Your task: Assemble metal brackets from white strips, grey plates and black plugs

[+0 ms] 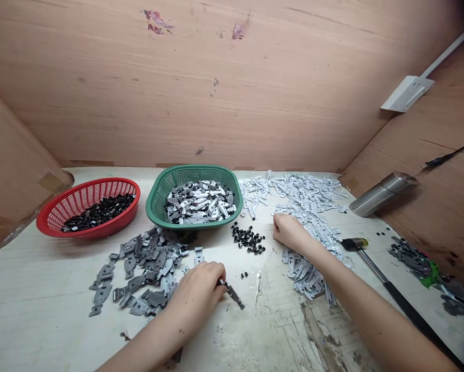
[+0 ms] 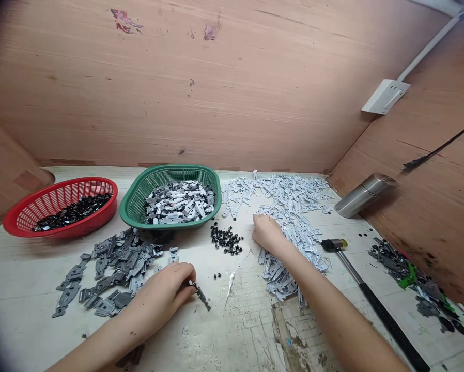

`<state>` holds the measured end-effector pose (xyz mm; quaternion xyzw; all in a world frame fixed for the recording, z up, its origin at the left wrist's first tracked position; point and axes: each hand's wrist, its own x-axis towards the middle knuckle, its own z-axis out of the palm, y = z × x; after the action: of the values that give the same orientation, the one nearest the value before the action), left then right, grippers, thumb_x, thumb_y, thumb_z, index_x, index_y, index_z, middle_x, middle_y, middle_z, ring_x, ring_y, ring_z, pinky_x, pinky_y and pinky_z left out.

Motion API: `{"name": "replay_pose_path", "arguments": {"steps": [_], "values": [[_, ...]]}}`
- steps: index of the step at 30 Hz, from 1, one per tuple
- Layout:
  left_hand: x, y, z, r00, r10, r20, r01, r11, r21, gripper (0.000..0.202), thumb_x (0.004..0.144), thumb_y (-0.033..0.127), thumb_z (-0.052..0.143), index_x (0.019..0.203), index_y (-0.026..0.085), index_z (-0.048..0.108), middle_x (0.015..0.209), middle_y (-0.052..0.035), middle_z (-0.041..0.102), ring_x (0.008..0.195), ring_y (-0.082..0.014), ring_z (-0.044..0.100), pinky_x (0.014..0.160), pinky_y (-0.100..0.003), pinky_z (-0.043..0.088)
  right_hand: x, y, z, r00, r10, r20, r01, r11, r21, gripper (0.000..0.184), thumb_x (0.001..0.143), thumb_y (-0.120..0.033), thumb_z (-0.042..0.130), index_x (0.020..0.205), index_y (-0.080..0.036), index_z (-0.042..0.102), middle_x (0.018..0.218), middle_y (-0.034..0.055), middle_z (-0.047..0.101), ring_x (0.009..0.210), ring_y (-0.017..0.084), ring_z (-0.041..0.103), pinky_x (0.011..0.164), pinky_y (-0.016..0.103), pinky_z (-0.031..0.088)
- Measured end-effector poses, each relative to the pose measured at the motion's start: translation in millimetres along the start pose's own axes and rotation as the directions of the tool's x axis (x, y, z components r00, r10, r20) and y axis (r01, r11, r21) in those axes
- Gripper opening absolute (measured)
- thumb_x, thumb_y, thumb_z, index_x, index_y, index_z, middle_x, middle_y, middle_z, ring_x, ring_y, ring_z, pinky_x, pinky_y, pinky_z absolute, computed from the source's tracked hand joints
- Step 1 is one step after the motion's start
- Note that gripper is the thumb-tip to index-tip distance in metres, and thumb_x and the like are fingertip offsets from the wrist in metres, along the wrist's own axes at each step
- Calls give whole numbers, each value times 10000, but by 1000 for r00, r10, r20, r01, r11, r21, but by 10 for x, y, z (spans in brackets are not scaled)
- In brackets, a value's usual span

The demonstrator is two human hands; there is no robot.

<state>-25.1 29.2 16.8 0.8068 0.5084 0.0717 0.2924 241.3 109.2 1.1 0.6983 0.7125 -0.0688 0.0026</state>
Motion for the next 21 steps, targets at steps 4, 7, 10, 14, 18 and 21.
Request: {"name": "replay_pose_path", "arguments": {"steps": [4,7,10,14,18,21], "values": [[-43,53,186,985,-57,164,127,877,-463,149,780,311,489,742,184,556,643,-2,571,597,-150,544,545,-241,381,-324,-110,-72,988,-122,-98,130,988,86,126,800,-73,504,850,-145,595,821,58,601,740,151,569,653,252,452],[-58,56,304,953,-51,298,242,719,-651,219,776,353,492,819,163,592,629,5,554,553,-132,535,495,-220,380,-649,-222,-105,955,-251,-157,280,937,208,163,818,-92,469,867,-179,598,771,24,587,667,125,549,598,224,431],[-49,57,341,941,-52,335,286,652,-702,257,764,372,507,863,154,601,604,18,536,516,-118,511,461,-213,367,-945,-336,-131,890,-354,-288,445,814,374,162,839,-109,458,883,-182,597,723,18,564,620,123,526,562,234,407],[-38,92,308,945,-105,310,312,575,-756,210,689,357,601,739,172,515,611,35,535,486,-106,507,430,-202,351,-1214,-491,-157,873,-343,-347,482,718,502,127,877,-144,454,861,-196,569,718,24,555,634,137,521,565,255,408],[-42,137,279,939,-115,325,333,547,-768,266,710,428,570,714,178,480,564,42,527,498,-112,510,473,-218,377,-1346,-661,-59,847,-333,-415,521,674,524,124,878,-150,475,886,-213,582,765,53,542,745,187,518,620,310,441],[-43,145,269,936,-104,336,336,546,-768,298,730,465,541,713,174,483,539,45,512,498,-108,490,487,-221,369,-1372,-749,89,824,-339,-454,545,697,467,143,863,-125,486,885,-212,598,783,61,510,773,202,479,639,339,440]]}}
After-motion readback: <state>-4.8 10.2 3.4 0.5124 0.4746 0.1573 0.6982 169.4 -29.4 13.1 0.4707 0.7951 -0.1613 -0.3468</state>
